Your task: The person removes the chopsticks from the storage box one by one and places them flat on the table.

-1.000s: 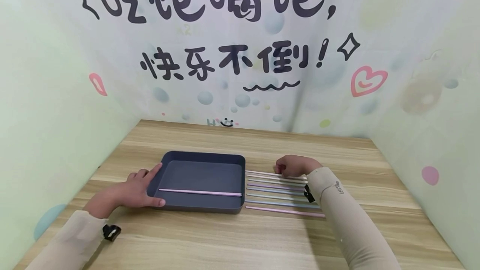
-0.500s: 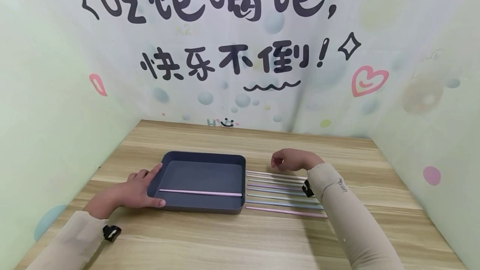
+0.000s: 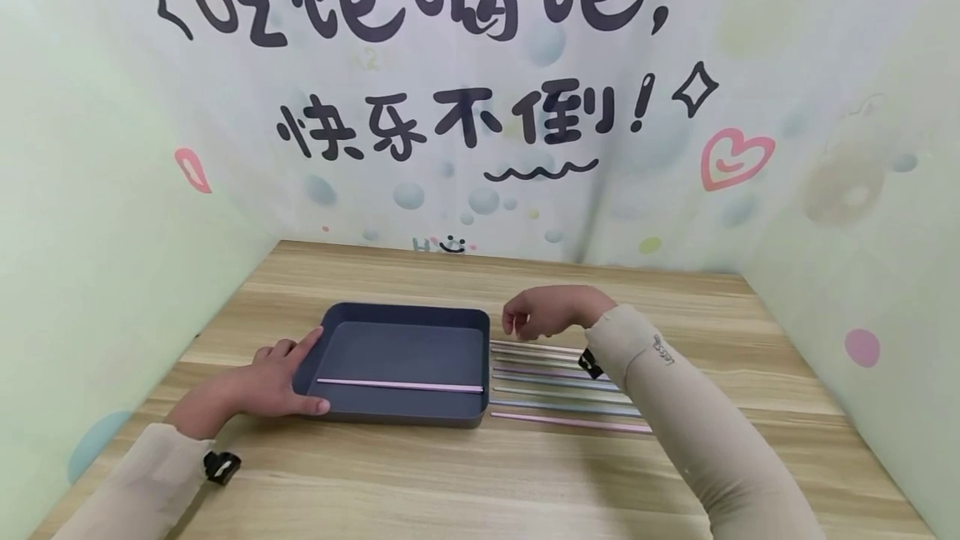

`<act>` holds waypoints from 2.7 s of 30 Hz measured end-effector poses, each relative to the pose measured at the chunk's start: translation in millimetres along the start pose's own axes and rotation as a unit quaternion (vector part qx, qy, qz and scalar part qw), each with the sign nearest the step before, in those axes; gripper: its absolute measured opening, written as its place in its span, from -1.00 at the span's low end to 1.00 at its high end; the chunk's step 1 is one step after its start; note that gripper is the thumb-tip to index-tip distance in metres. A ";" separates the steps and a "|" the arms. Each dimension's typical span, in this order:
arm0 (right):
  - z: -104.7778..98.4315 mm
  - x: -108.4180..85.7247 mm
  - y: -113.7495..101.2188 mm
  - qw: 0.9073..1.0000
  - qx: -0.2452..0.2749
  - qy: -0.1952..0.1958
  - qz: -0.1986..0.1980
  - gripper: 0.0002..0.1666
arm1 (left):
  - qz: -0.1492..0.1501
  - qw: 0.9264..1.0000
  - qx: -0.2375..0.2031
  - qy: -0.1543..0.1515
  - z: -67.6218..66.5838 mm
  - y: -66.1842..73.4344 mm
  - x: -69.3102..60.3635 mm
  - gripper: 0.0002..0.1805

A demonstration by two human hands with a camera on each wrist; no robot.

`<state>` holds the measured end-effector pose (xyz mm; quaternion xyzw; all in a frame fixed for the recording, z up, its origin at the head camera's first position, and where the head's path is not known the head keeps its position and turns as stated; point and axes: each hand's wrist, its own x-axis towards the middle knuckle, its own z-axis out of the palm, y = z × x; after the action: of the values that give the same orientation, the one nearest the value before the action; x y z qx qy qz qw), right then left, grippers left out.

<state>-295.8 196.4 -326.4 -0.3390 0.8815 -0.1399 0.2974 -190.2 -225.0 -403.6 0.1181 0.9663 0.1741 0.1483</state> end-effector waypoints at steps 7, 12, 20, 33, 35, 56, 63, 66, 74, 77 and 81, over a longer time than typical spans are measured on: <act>3.7 20.6 -34.7 0.999 -0.039 -0.026 -0.019 -0.84 | 0.000 1.000 -0.003 0.002 3.6 -4.9 2.1 0.39; 9.6 34.0 -53.6 0.996 -0.070 -0.038 -0.034 -0.82 | 0.001 1.000 -0.006 0.010 6.5 -8.3 4.4 0.41; 18.1 53.5 -76.9 0.994 -0.084 -0.031 -0.071 -0.80 | 0.000 1.000 0.003 0.000 2.2 -3.2 0.6 0.37; 39.0 93.9 -78.7 0.991 0.007 0.026 -0.134 -0.76 | 0.003 1.000 0.001 0.004 1.0 -3.3 -0.2 0.36; 42.4 97.7 -79.0 0.989 0.034 0.026 -0.143 -0.75 | 0.000 1.000 0.002 0.003 1.9 -3.7 0.2 0.37; 80.4 118.9 -81.1 0.988 0.061 0.006 -0.138 -0.78 | 0.000 1.000 0.000 0.002 4.5 -5.4 1.5 0.39; 87.6 120.1 -81.7 0.991 0.039 0.017 -0.128 -0.77 | 0.000 1.000 0.000 0.002 4.7 -4.6 2.1 0.38; 89.5 121.0 -82.8 0.991 0.029 0.026 -0.125 -0.77 | 0.000 1.000 0.001 0.003 4.9 -4.8 1.8 0.38; 88.4 122.7 -86.4 0.993 -0.007 0.040 -0.111 -0.79 | 0.002 1.000 0.002 0.008 5.0 -6.2 3.8 0.38; 87.8 122.6 -88.1 0.994 -0.010 0.042 -0.103 -0.79 | 0.000 1.000 0.002 0.008 5.0 -5.8 3.7 0.38; 86.7 123.1 -87.7 0.994 -0.006 0.040 -0.100 -0.78 | -0.005 1.000 0.002 0.003 3.8 -4.3 2.4 0.38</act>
<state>-270.1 44.5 -407.9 -0.4215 0.8551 -0.1769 0.2447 -191.9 -227.0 -409.2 0.1127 0.9677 0.1721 0.1459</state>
